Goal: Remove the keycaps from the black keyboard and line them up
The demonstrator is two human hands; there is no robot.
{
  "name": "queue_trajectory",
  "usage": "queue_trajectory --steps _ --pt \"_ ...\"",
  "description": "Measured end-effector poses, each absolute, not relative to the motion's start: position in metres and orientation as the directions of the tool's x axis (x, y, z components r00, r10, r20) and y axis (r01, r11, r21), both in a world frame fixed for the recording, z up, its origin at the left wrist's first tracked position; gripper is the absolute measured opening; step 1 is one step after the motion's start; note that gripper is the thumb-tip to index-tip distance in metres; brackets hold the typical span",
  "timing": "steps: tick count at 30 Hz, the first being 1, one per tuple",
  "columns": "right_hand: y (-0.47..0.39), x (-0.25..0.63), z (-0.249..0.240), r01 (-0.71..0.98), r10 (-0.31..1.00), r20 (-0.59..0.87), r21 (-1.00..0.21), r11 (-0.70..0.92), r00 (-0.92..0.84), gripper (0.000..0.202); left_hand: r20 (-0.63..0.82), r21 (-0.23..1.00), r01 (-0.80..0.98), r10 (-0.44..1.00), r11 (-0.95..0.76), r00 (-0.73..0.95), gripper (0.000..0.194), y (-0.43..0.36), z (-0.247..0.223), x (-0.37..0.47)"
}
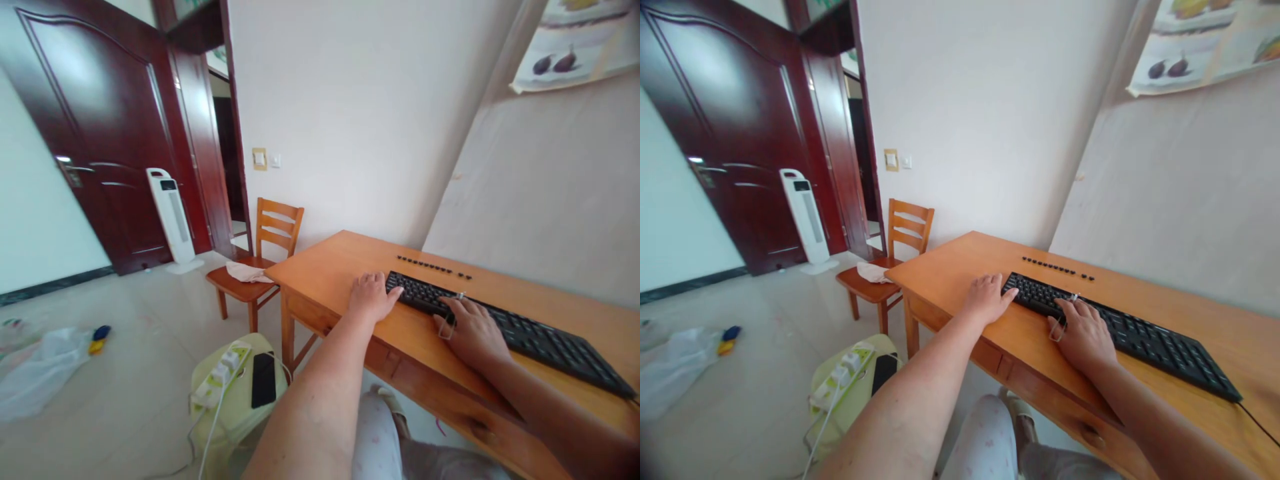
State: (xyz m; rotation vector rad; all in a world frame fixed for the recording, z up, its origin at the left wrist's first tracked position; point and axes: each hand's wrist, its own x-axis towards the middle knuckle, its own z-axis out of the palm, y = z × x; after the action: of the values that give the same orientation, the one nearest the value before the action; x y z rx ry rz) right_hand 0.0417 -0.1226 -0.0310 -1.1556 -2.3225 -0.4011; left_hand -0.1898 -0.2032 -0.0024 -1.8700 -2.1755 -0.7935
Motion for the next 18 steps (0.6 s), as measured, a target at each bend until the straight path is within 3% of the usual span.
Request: queue_trajectory --steps 9,13,18 --pt "-0.106 0.053 -0.042 0.796 0.616 0.563 0.131 0.591 -0.551 0.056 0.490 0.371 0.926 0.832 0.069 -0.258 0.054 -0.200 -0.011 -0.193" --pt "-0.095 0.054 -0.040 0.761 0.604 0.498 0.207 0.615 -0.623 0.062 0.487 0.423 0.900 0.812 0.104 -0.322 0.046 -0.201 -0.014 -0.194" --pt "-0.098 0.015 -0.024 0.657 0.478 0.496 0.289 0.696 -0.725 0.054 0.461 0.548 0.832 0.800 0.084 -0.384 0.042 -0.203 -0.013 -0.197"
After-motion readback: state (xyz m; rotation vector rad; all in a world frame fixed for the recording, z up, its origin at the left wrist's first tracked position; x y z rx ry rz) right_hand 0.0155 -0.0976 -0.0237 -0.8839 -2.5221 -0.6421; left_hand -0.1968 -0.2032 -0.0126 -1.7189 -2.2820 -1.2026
